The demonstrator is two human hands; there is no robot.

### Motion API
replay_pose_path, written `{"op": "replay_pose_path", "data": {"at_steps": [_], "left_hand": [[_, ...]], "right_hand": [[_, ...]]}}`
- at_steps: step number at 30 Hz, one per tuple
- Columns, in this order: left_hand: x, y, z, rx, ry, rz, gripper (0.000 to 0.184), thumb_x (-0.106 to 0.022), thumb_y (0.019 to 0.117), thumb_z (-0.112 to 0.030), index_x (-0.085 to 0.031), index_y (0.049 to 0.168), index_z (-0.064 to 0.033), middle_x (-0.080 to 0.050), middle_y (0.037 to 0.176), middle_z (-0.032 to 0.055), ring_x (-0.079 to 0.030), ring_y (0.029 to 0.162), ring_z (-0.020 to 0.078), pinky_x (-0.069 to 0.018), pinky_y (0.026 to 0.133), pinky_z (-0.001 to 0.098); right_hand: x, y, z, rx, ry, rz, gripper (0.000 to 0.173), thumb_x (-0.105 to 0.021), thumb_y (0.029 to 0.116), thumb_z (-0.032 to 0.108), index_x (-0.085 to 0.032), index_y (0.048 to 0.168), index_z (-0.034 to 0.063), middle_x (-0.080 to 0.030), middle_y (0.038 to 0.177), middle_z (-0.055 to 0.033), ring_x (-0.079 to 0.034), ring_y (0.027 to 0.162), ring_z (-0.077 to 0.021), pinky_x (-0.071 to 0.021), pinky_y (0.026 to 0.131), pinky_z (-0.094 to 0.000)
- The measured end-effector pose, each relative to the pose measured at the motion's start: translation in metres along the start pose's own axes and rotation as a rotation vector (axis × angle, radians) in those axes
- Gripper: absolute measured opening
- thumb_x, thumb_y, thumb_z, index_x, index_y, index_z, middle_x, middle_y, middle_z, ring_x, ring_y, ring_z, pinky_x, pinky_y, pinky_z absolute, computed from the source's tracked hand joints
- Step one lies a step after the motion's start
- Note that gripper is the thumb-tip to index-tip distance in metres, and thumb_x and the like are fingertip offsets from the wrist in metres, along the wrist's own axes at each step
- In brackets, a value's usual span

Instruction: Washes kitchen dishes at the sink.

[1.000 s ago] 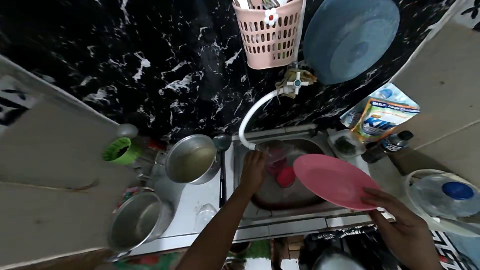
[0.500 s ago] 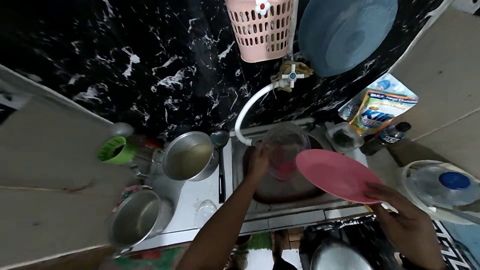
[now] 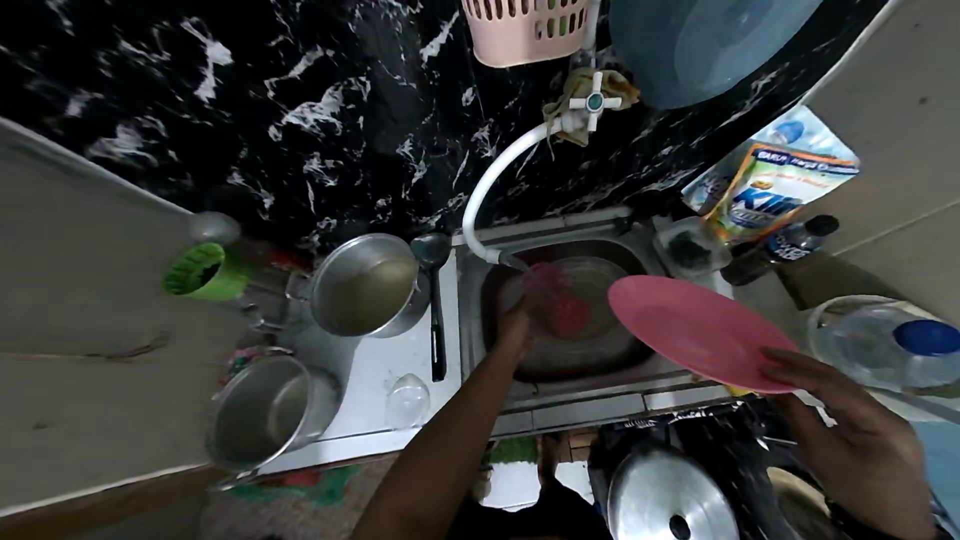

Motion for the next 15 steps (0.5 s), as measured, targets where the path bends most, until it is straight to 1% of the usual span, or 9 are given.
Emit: {"op": "replay_pose_path", "data": {"at_steps": [2, 5, 9, 12, 15], "left_hand": [[-0.001, 0.000, 0.005, 0.035, -0.038, 0.006, 0.047, -0.044, 0.1092, -0.041, -0.058, 0.132, -0.0026, -0.066, 0.111, 0.0166, -0.066, 0.093, 0.0252, -0.0573, 0.077, 0.0418], [-0.005, -0.003, 0.007, 0.085, -0.122, 0.027, 0.044, -0.043, 0.1098, -0.039, -0.058, 0.130, -0.0028, -0.067, 0.109, 0.0153, -0.067, 0.092, 0.0239, -0.0585, 0.076, 0.0405], [-0.013, -0.007, 0.009, 0.086, -0.225, 0.101, 0.043, -0.037, 0.1114, -0.036, -0.053, 0.134, -0.0030, -0.067, 0.109, 0.0152, -0.068, 0.092, 0.0241, -0.0594, 0.078, 0.0417], [-0.017, -0.006, 0.005, 0.074, -0.195, 0.087, 0.041, -0.040, 0.1108, -0.035, -0.055, 0.132, -0.0026, -0.067, 0.107, 0.0151, -0.068, 0.090, 0.0239, -0.0595, 0.076, 0.0406], [-0.023, -0.008, -0.012, -0.040, -0.054, 0.105, 0.036, -0.049, 0.1086, -0.023, -0.050, 0.139, -0.0034, -0.066, 0.113, 0.0147, -0.067, 0.094, 0.0215, -0.0589, 0.078, 0.0376]], "right_hand": [[0.002, -0.002, 0.000, 0.002, 0.019, -0.008, 0.018, -0.066, 0.0970, 0.016, -0.076, 0.106, 0.0041, -0.071, 0.124, -0.0150, -0.065, 0.121, -0.0190, -0.0543, 0.104, -0.0317], [0.005, -0.003, 0.001, -0.008, 0.036, -0.007, 0.017, -0.067, 0.0969, 0.016, -0.076, 0.107, 0.0054, -0.070, 0.125, -0.0140, -0.065, 0.122, -0.0182, -0.0545, 0.104, -0.0312], [0.009, -0.005, 0.004, -0.039, 0.043, -0.014, 0.018, -0.067, 0.0960, 0.014, -0.076, 0.107, 0.0039, -0.070, 0.125, -0.0140, -0.065, 0.121, -0.0178, -0.0553, 0.102, -0.0306], [0.012, -0.008, 0.003, -0.054, 0.064, -0.032, 0.018, -0.068, 0.0962, 0.016, -0.077, 0.108, 0.0057, -0.070, 0.126, -0.0123, -0.065, 0.122, -0.0176, -0.0551, 0.103, -0.0307], [0.014, -0.009, 0.003, -0.067, 0.074, -0.042, 0.018, -0.068, 0.0961, 0.017, -0.077, 0.108, 0.0081, -0.070, 0.126, -0.0100, -0.065, 0.122, -0.0162, -0.0548, 0.103, -0.0300]]}}
Point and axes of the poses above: each hand's wrist, its own y-axis towards the middle knuckle, its own x-axis out of the back of the hand, z = x × y, the point moved 3 cm from there along y, towards the middle knuckle
